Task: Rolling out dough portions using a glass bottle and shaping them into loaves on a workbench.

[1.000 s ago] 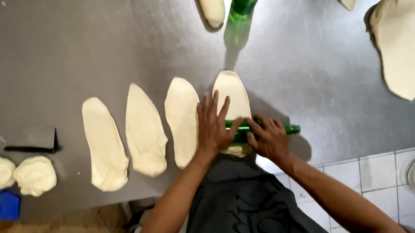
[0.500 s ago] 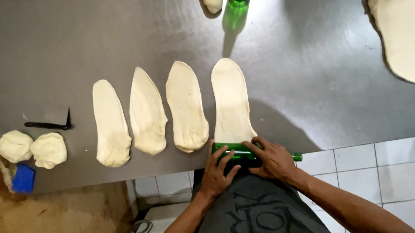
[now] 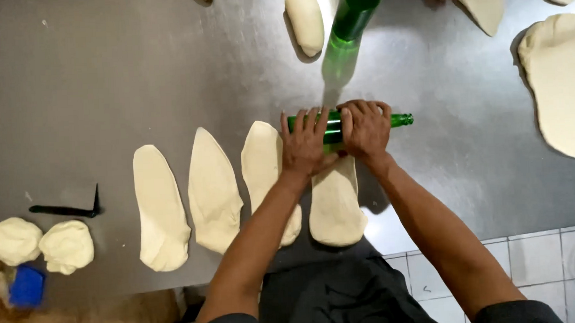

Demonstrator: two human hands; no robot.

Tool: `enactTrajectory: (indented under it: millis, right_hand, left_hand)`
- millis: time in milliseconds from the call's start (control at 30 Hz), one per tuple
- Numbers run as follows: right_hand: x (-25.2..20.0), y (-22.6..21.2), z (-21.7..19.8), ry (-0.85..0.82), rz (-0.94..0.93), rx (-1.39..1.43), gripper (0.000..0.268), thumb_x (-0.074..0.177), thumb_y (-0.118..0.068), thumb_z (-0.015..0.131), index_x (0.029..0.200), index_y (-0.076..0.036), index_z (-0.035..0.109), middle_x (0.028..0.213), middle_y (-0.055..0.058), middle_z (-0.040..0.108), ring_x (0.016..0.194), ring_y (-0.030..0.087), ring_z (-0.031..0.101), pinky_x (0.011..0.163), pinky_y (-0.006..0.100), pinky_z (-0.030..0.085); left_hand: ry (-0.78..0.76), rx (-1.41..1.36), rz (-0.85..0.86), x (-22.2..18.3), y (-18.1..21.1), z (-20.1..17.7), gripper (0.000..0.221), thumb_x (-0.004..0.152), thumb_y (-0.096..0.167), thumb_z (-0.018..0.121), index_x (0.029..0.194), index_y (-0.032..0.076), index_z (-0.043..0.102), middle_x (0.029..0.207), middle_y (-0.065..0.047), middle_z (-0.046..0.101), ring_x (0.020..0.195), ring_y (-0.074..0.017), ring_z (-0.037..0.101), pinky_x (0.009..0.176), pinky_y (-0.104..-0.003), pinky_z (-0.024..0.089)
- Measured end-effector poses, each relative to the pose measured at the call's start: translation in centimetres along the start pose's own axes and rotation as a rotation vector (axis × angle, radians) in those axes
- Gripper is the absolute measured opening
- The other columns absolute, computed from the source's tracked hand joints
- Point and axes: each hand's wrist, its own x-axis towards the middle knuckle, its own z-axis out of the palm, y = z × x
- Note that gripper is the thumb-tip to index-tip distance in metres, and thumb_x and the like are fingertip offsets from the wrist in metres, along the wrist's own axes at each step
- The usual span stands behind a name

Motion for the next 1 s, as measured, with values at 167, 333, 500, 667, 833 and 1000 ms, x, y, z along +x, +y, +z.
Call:
enactTrajectory:
  millis: [167,333,500,667,833,1000]
  right_hand:
    - [5.8,0.9,0.6,-0.023,0.210,0.126,0.025,0.108,-0.023,0.052,0.107,-0.011,0.073,0.103,0.007,0.074,0.095,0.028,0.067,0.095,0.047,0.046]
    - [4.0,-1.1,0.4,0.261,-0.010,0.305,0.011,0.111,-0.010,0.056,0.112,-0.003,0.065,0.117,0.013,0.069,0.120,0.032,0.061,0.108,0.049,0.046]
    - [-7.0,-2.8,0.7,0.280,-0.025,0.193,0.035,0.097,-0.002,0.061,0.131,-0.002,0.053,0.141,0.018,0.055,0.143,0.038,0.045,0.124,0.053,0.034]
    - [-17.9,-3.8,1.1,-0.068,0.037,0.143,0.042,0.089,-0.014,0.070,0.129,-0.007,0.058,0.138,0.017,0.057,0.141,0.035,0.047,0.119,0.049,0.040]
    - [-23.7,-1.1,1.5,-0.151,-0.085,0.006,0.051,0.090,-0.046,0.066,0.129,-0.013,0.062,0.140,0.011,0.058,0.140,0.031,0.048,0.119,0.051,0.034]
    - [-26.5,1.7,1.7,-0.270,-0.205,0.000,0.069,0.084,-0.062,0.062,0.140,-0.022,0.058,0.148,0.015,0.050,0.141,0.036,0.041,0.119,0.056,0.024]
  left_hand:
    - [-0.249,-0.080,0.003,7.4,-3.9,-0.7,0.089,0.063,0.063,0.086,0.130,0.011,0.062,0.120,-0.010,0.068,0.111,-0.0291,0.065,0.104,-0.050,0.046]
    - [-0.320,-0.312,-0.061,9.0,-7.1,-1.9,0.077,0.058,0.061,0.087,0.113,0.012,0.069,0.109,-0.011,0.073,0.102,-0.0302,0.070,0.091,-0.045,0.055]
    - [0.109,-0.735,-0.159,5.8,-14.0,-1.8,0.086,0.063,0.052,0.093,0.131,0.009,0.061,0.123,-0.015,0.070,0.113,-0.0336,0.067,0.096,-0.045,0.054]
    - [0.477,-0.832,-0.425,4.2,-24.7,-3.7,0.086,0.072,0.033,0.097,0.139,0.008,0.049,0.127,-0.014,0.068,0.116,-0.0300,0.069,0.100,-0.042,0.057]
    - [0.716,-0.673,-0.591,2.6,-35.3,-5.7,0.086,0.077,0.034,0.099,0.140,0.012,0.044,0.125,-0.009,0.068,0.114,-0.0269,0.071,0.105,-0.039,0.059]
    - [0.833,-0.583,-0.746,1.7,-37.8,-7.3,0.096,0.087,0.035,0.093,0.157,0.010,0.032,0.142,-0.013,0.063,0.132,-0.0278,0.064,0.120,-0.042,0.052]
